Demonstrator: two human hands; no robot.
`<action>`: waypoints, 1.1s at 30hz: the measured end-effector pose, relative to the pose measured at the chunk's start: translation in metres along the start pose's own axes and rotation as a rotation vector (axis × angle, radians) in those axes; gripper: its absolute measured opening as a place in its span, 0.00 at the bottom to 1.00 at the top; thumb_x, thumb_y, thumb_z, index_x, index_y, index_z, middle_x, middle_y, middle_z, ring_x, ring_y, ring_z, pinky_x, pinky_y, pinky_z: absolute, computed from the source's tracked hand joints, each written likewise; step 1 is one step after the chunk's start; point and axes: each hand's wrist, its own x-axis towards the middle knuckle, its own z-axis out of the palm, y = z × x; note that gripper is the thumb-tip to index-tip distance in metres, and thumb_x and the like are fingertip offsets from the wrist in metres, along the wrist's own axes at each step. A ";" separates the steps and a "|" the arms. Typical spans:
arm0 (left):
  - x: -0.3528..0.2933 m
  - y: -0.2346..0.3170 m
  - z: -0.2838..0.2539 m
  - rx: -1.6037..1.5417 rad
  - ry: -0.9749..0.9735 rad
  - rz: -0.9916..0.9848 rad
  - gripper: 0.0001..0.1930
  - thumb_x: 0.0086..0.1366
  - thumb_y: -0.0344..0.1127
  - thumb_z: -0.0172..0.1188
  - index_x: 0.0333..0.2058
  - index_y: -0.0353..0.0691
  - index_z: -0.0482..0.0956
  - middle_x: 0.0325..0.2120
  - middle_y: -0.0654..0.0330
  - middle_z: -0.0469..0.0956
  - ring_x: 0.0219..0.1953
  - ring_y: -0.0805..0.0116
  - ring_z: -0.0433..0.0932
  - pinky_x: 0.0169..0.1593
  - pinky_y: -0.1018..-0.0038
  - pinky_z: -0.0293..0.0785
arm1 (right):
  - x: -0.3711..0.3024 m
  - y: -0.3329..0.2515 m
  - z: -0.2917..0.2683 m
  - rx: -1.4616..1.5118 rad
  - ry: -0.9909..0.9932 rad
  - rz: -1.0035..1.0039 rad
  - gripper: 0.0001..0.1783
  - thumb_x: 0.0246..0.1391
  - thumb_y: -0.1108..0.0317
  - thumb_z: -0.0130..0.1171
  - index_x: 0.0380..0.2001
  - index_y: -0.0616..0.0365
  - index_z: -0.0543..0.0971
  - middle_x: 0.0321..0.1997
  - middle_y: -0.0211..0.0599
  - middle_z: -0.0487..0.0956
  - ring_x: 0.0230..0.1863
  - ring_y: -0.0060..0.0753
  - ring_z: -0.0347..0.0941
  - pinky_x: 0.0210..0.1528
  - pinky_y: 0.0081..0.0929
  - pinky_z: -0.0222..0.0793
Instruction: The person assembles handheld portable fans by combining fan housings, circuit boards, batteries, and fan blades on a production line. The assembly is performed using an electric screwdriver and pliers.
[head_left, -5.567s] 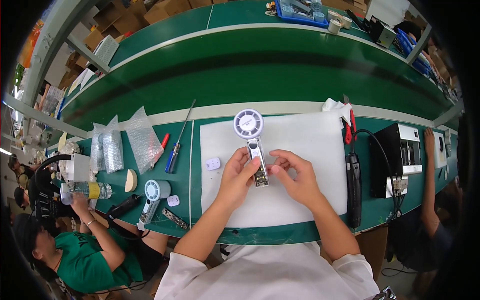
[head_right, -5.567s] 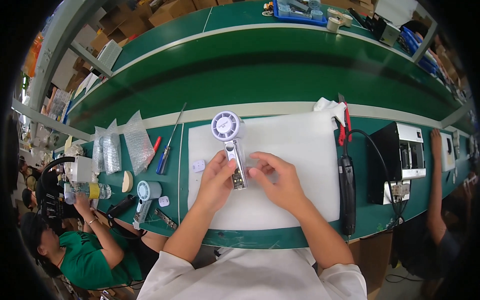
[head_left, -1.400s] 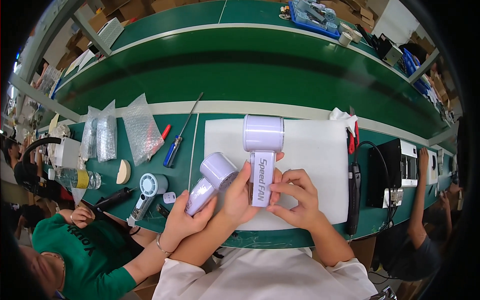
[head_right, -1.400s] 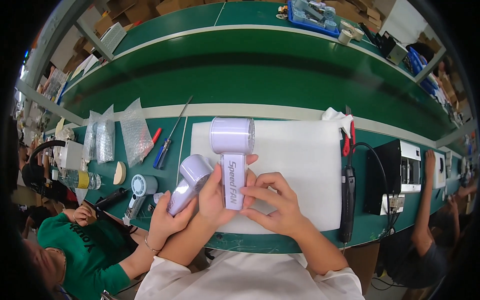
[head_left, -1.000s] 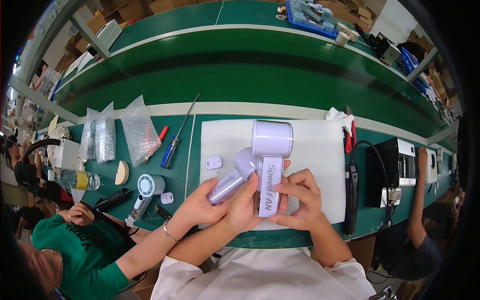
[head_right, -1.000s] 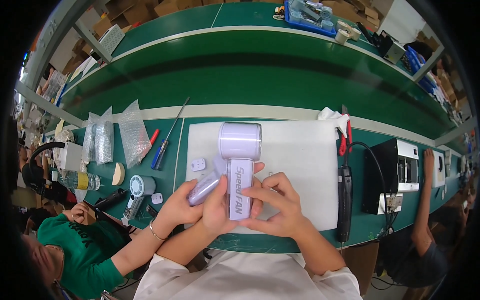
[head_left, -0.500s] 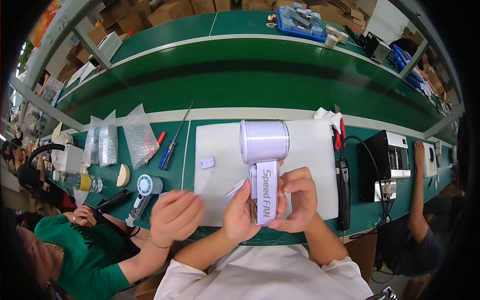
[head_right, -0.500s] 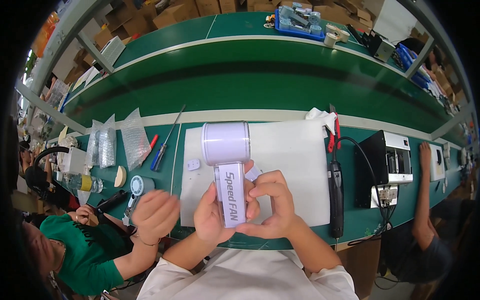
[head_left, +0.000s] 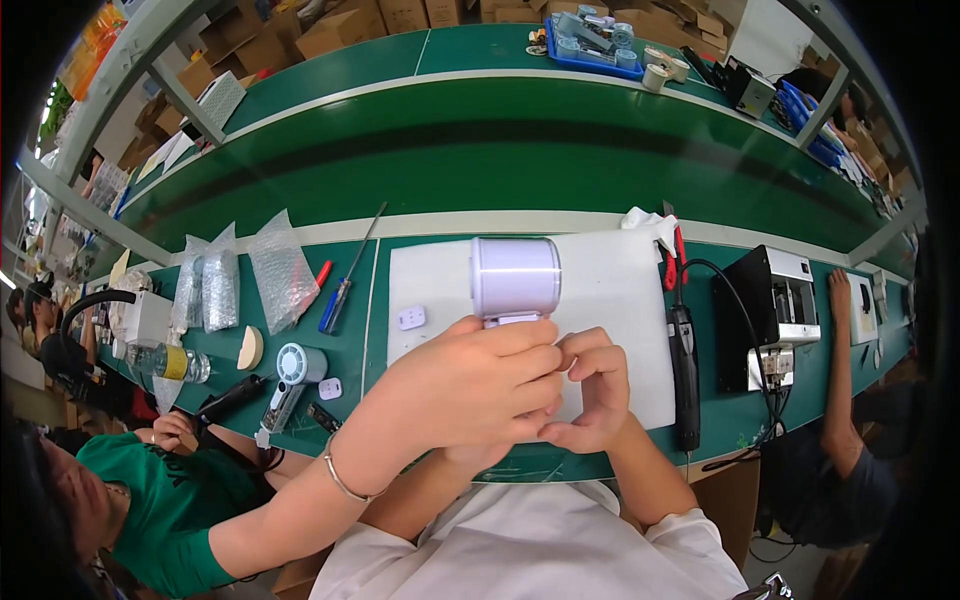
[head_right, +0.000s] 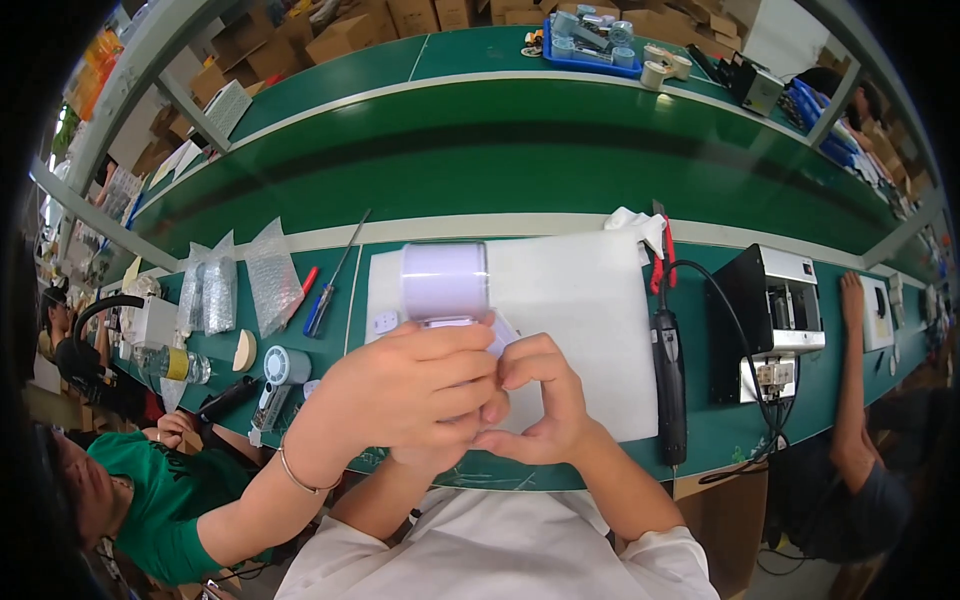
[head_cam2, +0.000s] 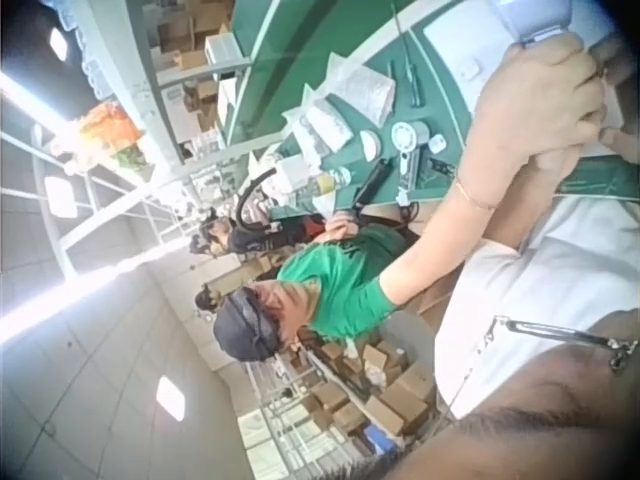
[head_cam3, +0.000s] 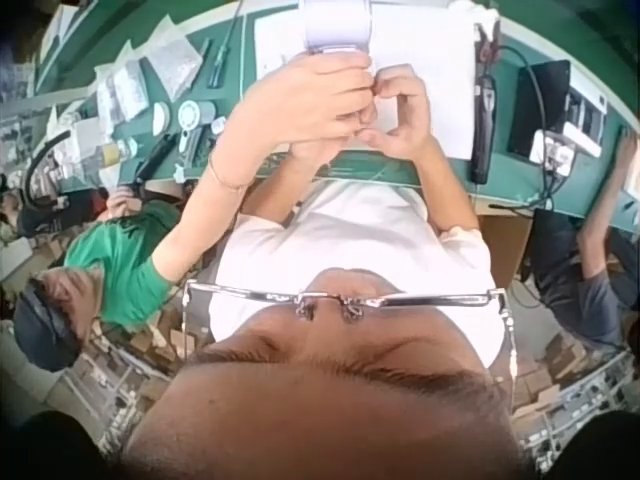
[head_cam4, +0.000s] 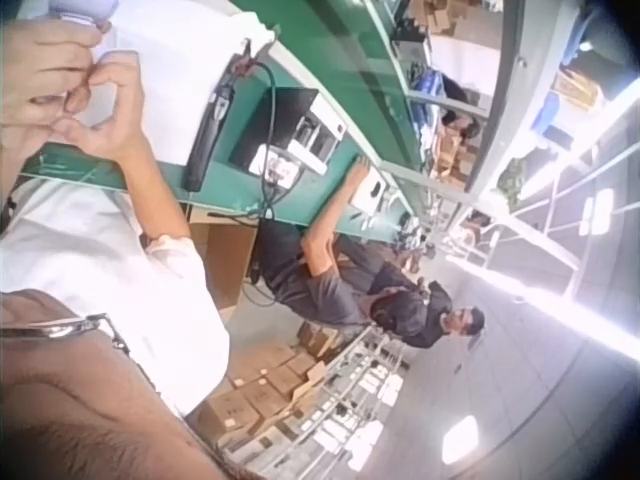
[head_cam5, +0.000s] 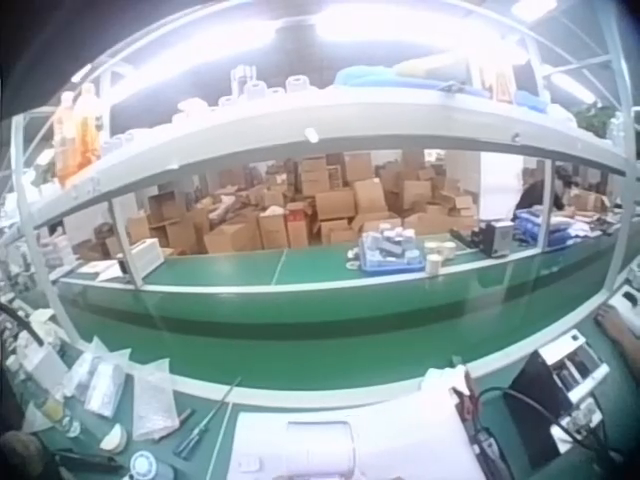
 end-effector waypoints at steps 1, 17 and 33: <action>-0.004 -0.001 -0.004 0.136 0.044 0.036 0.05 0.54 0.39 0.59 0.25 0.48 0.74 0.37 0.70 0.74 0.53 0.73 0.70 0.32 0.74 0.70 | 0.000 0.001 0.000 0.010 -0.027 0.010 0.30 0.40 0.62 0.77 0.42 0.56 0.69 0.38 0.39 0.72 0.40 0.34 0.68 0.44 0.28 0.65; -0.062 0.010 0.087 -0.067 0.332 -0.814 0.32 0.50 0.33 0.70 0.55 0.36 0.71 0.44 0.47 0.73 0.45 0.51 0.73 0.50 0.60 0.69 | 0.009 0.008 -0.002 -0.216 0.122 0.180 0.12 0.53 0.74 0.62 0.40 0.63 0.74 0.35 0.38 0.74 0.33 0.27 0.68 0.39 0.24 0.66; -0.023 -0.019 0.061 -2.060 0.565 -0.680 0.33 0.72 0.56 0.40 0.60 0.30 0.61 0.35 0.59 0.74 0.26 0.70 0.71 0.28 0.75 0.66 | 0.011 0.008 0.003 -0.266 0.183 0.276 0.12 0.54 0.74 0.60 0.42 0.63 0.75 0.33 0.35 0.72 0.33 0.27 0.67 0.38 0.23 0.65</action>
